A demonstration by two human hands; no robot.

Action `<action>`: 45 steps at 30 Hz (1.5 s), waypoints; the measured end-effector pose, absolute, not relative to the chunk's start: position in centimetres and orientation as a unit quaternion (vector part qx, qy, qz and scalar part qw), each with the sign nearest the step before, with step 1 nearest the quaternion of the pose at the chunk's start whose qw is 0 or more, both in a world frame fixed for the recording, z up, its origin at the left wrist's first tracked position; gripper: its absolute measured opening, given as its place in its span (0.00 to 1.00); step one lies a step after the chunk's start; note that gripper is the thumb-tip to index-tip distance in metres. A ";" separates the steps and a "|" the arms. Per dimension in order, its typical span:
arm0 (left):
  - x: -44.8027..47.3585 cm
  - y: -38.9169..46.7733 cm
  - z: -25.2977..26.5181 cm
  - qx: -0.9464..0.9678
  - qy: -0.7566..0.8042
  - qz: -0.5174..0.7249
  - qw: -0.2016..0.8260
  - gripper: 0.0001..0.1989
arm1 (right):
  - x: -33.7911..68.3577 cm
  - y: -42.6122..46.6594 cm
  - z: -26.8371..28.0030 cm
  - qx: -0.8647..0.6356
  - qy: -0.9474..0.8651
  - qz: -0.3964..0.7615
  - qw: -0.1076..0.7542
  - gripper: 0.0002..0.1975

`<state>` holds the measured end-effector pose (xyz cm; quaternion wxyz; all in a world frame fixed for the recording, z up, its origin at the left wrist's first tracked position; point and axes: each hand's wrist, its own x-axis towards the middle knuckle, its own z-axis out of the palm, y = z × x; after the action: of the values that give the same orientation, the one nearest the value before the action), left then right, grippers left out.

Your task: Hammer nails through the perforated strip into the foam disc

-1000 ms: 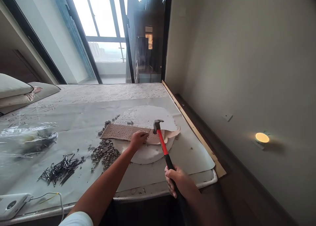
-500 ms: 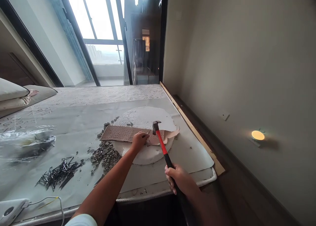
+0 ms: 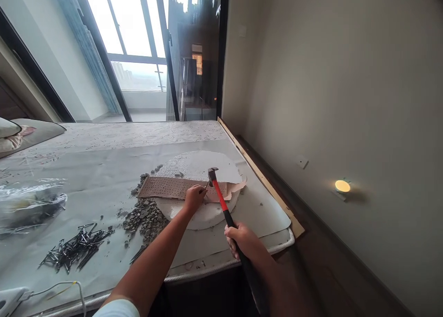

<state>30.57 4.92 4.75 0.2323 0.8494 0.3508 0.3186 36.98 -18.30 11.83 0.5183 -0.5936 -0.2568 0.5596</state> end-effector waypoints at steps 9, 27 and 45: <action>30.4 5.1 4.8 0.857 0.337 0.328 0.210 0.15 | 36.4 -18.2 13.3 -0.623 -0.268 0.536 0.503 0.03; 30.3 5.1 4.0 0.870 0.335 0.307 0.192 0.12 | 35.8 -17.4 12.5 -0.598 -0.300 0.530 0.521 0.05; 30.2 4.5 4.3 0.884 0.332 0.288 0.162 0.14 | 35.6 -17.6 13.0 -0.587 -0.312 0.532 0.525 0.04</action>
<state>30.17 4.50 4.31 0.1617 0.8838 0.3315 0.2878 35.61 -17.63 13.04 0.5249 -0.5865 -0.3119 0.5322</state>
